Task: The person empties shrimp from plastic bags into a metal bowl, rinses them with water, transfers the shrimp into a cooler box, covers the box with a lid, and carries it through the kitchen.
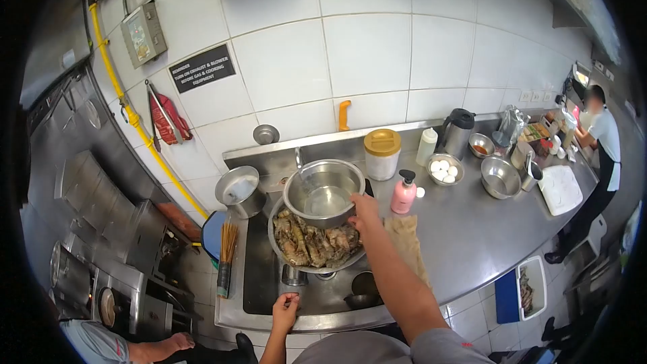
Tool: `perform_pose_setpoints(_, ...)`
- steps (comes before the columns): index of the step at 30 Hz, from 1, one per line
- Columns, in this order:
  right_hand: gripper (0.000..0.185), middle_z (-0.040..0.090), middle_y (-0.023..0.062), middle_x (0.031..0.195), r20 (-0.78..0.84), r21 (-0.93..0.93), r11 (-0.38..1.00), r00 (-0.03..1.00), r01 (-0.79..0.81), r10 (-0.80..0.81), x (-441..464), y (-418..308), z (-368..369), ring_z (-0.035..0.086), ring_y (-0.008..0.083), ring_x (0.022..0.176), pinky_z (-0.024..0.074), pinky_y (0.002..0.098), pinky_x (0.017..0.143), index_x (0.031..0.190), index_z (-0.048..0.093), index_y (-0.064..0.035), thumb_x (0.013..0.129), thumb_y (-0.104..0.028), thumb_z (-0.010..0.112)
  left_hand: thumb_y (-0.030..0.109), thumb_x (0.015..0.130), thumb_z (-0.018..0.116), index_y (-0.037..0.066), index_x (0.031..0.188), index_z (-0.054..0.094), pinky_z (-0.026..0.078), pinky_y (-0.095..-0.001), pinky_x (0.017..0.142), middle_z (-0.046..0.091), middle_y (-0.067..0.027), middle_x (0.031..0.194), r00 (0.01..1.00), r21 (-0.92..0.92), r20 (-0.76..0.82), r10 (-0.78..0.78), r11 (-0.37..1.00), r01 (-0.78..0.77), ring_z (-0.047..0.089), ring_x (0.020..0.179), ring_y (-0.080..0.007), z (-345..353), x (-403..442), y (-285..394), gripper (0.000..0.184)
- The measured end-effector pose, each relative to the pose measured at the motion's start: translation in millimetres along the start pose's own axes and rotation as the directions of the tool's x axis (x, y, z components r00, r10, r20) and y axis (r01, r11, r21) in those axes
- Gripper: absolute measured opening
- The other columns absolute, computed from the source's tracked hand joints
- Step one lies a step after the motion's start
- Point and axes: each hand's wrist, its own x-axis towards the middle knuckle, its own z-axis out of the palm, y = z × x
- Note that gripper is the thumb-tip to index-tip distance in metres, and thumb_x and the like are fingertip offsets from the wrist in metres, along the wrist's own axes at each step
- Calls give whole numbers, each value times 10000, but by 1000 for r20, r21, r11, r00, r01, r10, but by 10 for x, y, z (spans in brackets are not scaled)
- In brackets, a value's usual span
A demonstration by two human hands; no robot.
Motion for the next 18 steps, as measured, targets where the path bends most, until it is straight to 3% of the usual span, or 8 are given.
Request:
perform_pose_setpoints(8, 202, 498, 61, 836, 8, -5, 1000, 1000, 28, -28, -61, -49, -11, 544, 216, 753, 536, 403, 506, 916, 589, -30, 759, -138, 653, 258, 859, 711, 74, 966, 690, 510, -312, 676, 679, -74, 844, 996, 206, 34, 79, 975, -84, 658, 744, -193, 21, -40, 102, 214)
perform_pose_setpoints(10, 233, 526, 60, 845, -20, -18, 1000, 1000, 21, -21, -76, -34, 9, 554, 216, 757, 510, 404, 538, 959, 602, -39, 766, -161, 650, 257, 877, 687, 75, 953, 685, 514, -307, 693, 694, -67, 865, 992, 369, 73, 105, 921, -125, 668, 757, -197, 33, -61, 208, 197)
perform_pose_setpoints(12, 268, 553, 58, 853, -49, -25, 999, 999, 21, -22, -86, -14, 20, 565, 216, 761, 483, 404, 570, 1002, 615, -48, 773, -184, 646, 272, 872, 685, 87, 937, 686, 516, -323, 696, 694, -66, 865, 993, 406, 81, 82, 907, -108, 669, 755, -211, 56, -86, 295, 197)
perform_pose_setpoints(18, 262, 551, 44, 844, -5, 1, 1000, 1000, 0, 0, -104, 35, 61, 570, 196, 719, 490, 348, 508, 1003, 614, -51, 773, -173, 644, 285, 857, 681, 104, 906, 690, 518, -356, 695, 688, -60, 852, 989, 473, 102, 106, 869, -142, 667, 737, -233, 59, -86, 327, 188)
